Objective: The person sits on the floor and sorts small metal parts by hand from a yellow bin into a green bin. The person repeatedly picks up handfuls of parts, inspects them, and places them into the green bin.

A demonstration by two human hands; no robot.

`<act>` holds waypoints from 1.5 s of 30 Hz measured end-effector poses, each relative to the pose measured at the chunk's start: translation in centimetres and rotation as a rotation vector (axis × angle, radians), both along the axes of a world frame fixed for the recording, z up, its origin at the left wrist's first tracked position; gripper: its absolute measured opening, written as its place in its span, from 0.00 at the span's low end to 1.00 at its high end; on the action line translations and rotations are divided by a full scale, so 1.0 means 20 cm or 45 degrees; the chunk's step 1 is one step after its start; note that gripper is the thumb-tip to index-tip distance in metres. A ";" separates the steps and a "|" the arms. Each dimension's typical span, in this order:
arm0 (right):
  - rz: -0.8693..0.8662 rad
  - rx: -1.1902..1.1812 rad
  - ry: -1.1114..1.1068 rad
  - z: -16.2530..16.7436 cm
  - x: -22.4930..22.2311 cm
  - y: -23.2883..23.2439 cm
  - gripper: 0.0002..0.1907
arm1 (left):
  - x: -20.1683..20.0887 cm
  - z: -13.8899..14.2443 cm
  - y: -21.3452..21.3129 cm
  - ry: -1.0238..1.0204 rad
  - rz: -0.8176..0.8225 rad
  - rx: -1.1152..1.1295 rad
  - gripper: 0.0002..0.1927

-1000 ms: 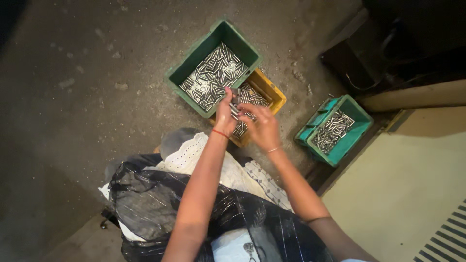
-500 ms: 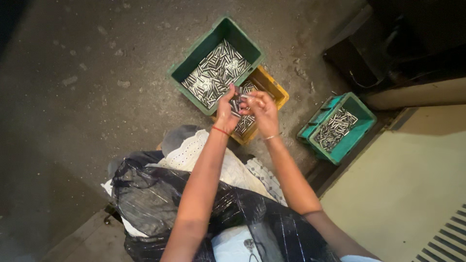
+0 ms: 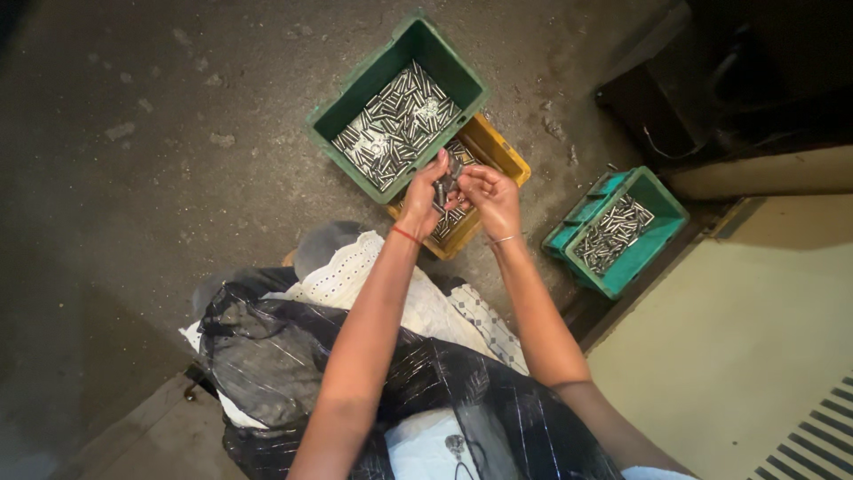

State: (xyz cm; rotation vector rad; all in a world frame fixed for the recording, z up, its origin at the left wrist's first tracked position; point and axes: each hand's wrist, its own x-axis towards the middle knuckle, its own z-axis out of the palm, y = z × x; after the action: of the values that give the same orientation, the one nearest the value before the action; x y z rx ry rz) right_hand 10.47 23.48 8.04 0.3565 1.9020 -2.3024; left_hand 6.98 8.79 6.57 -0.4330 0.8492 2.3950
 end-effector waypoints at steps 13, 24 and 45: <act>-0.059 1.293 0.687 0.36 0.05 -0.18 0.15 | -0.05 -0.07 0.00 -0.153 0.363 0.036 0.16; -0.003 0.245 0.281 0.18 0.03 -0.12 0.09 | -0.03 -0.07 -0.03 -0.149 0.176 0.091 0.18; -0.067 1.027 0.555 0.34 0.06 -0.11 0.16 | -0.05 0.04 -0.03 -0.025 0.526 0.476 0.19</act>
State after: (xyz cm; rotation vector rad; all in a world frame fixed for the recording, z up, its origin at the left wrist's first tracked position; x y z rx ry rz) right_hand 11.72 21.21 14.88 -0.0436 3.0171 -1.6075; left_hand 5.96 8.29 7.45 -0.5176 0.3036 2.8416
